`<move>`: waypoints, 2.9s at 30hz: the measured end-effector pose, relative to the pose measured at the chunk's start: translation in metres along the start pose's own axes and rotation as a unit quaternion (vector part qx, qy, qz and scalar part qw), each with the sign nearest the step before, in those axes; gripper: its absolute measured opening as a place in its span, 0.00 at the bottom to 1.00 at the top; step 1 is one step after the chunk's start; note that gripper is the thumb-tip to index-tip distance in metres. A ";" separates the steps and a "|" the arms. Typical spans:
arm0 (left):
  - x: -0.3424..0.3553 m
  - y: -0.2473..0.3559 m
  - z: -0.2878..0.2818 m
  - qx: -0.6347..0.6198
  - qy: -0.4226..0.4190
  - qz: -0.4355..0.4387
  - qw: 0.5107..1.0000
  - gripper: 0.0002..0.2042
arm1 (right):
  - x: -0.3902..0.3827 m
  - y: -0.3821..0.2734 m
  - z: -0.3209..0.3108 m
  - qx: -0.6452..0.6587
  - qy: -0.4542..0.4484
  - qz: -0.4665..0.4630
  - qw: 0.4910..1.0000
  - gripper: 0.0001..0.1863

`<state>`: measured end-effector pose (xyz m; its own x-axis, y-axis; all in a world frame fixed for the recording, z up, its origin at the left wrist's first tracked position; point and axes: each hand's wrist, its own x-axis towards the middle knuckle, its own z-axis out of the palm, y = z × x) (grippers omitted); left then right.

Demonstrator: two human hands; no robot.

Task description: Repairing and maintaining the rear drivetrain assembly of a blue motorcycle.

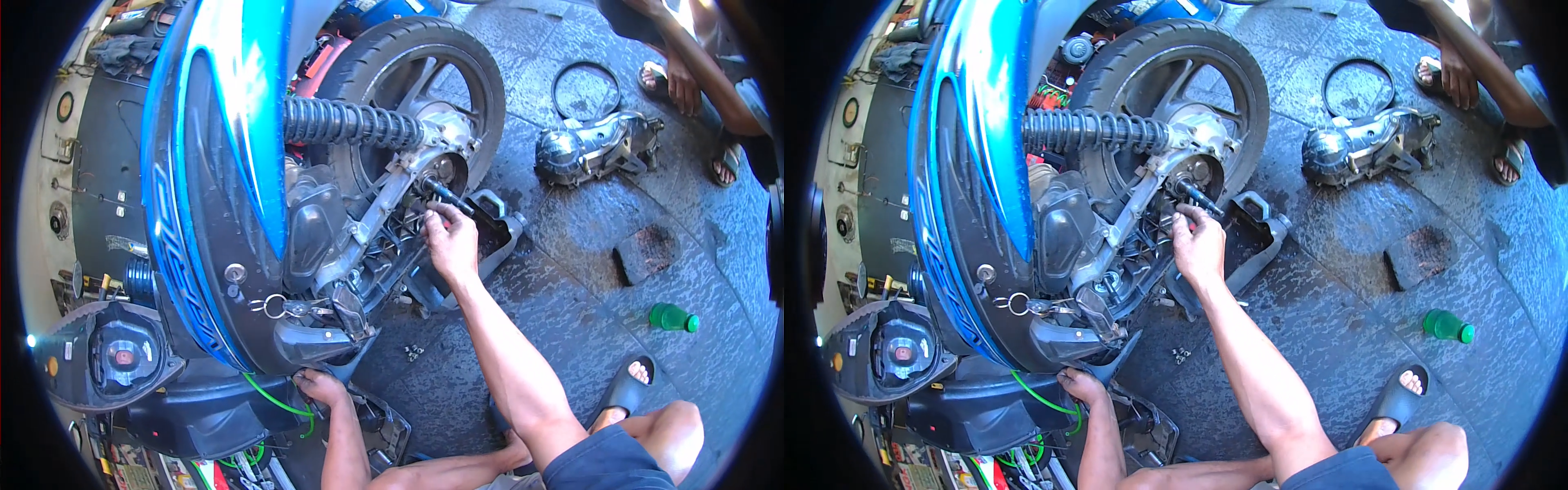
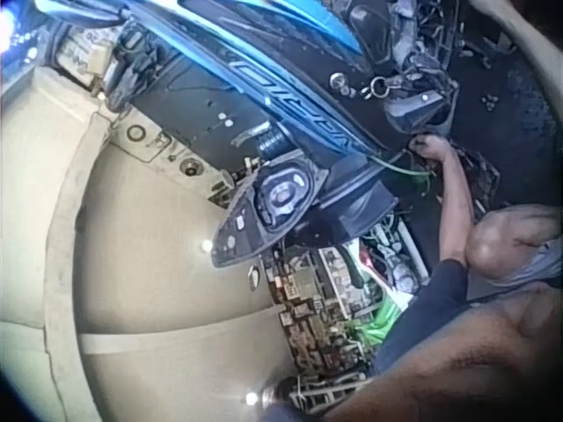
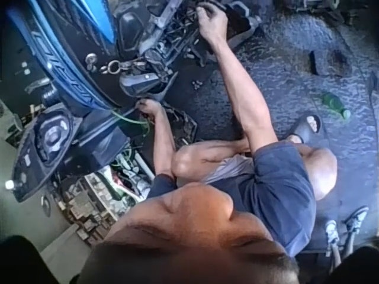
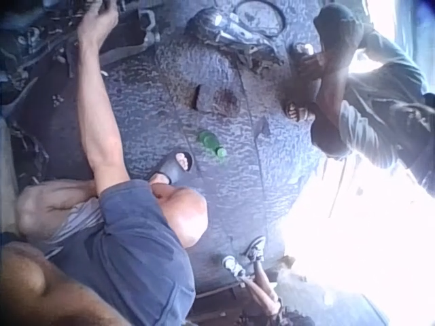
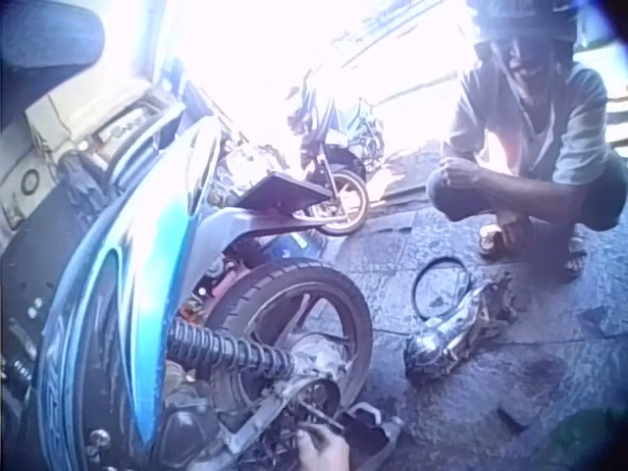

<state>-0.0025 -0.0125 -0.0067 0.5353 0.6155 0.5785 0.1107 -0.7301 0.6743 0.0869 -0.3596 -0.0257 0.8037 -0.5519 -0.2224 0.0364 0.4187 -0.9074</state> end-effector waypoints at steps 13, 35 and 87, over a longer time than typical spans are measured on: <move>0.004 -0.006 -0.002 0.046 0.024 0.024 0.998 0.14 | -0.013 -0.016 -0.002 -0.047 -0.062 -0.080 0.994 0.15; 0.003 -0.007 -0.003 0.029 -0.006 0.019 0.999 0.17 | -0.017 0.011 -0.014 -0.192 -0.120 -0.198 0.954 0.13; -0.001 0.007 0.001 0.057 0.022 -0.005 0.998 0.16 | -0.032 0.003 0.030 -0.012 -0.061 -0.039 0.997 0.15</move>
<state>-0.0014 -0.0183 -0.0026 0.4972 0.6327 0.5937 0.2111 -0.7519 0.6245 0.0792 -0.3190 -0.0105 0.8649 -0.4902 -0.1081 0.0879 0.3600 -0.9288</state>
